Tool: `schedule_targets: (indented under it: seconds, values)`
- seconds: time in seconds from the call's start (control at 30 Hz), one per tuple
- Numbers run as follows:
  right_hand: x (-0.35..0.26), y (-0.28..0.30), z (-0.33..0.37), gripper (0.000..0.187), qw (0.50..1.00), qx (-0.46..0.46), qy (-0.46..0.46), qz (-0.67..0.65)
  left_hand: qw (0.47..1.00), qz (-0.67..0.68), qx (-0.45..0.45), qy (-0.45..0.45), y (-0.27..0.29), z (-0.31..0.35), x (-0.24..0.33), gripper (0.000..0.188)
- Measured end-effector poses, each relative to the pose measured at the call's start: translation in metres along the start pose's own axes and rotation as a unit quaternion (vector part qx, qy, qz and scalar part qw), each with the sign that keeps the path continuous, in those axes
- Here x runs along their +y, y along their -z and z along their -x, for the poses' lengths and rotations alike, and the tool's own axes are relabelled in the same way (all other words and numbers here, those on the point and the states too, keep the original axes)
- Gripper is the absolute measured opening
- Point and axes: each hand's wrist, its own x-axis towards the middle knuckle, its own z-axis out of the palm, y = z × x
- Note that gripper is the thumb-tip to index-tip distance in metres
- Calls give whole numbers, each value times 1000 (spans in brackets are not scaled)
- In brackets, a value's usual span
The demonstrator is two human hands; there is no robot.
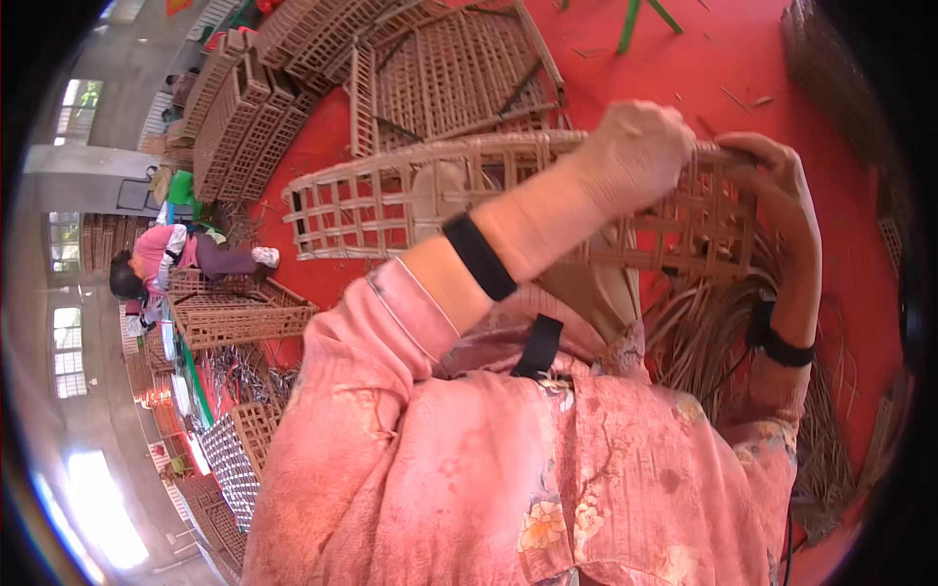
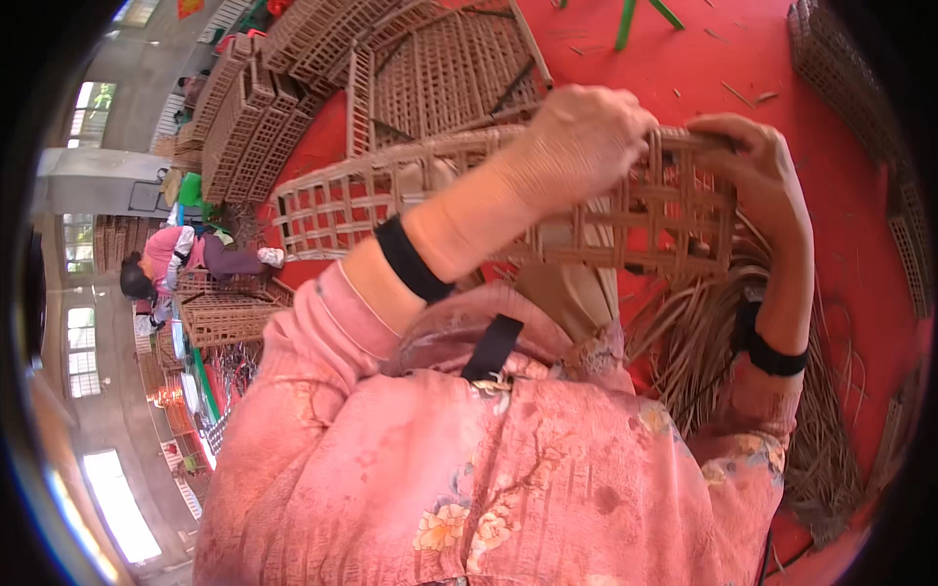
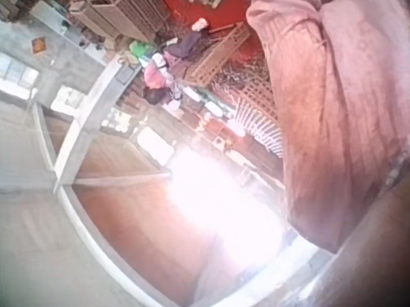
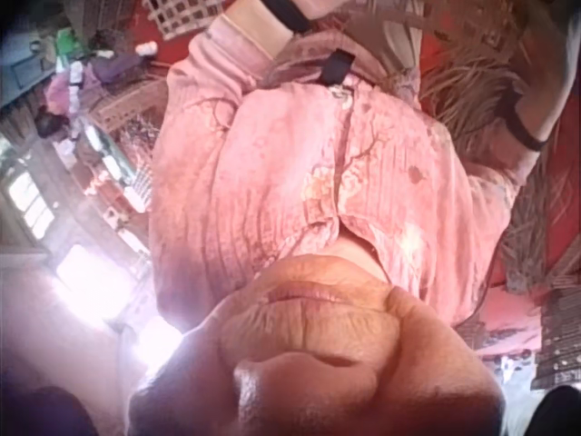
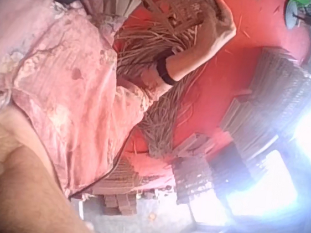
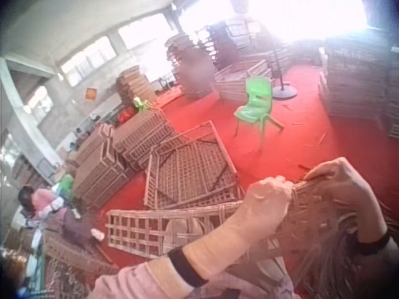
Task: Weaving bamboo strips into a rectangular bamboo frame to create a structural panel for furniture.
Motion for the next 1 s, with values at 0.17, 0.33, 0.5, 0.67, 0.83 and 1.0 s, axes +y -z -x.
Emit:
schedule_targets:
  seconds: [0.17, 0.33, 0.5, 0.67, 0.83, 1.0]
  values:
    - [7, -3, -7, 32, 1000, 3, 16, -24, 995, 24, -99, 8, 11, -15, -17, 20]
    - [7, -9, -1, 31, 999, 35, 12, 15, 943, 277, -149, 107, 11, -17, -28, 27]
    - [29, -10, -19, 23, 933, 89, 274, 217, 954, 242, -140, 108, 9, -24, -37, 29]
    - [34, -13, -56, 26, 930, 72, 278, 228, 921, 335, -133, 145, 0, -34, -77, 26]
    - [27, -8, -88, 24, 993, 101, 59, -24, 936, 312, -116, 112, -3, -52, -92, 27]
    - [38, -19, -88, 27, 986, 150, 75, -11, 899, 392, -115, 157, -9, -48, -88, 24]
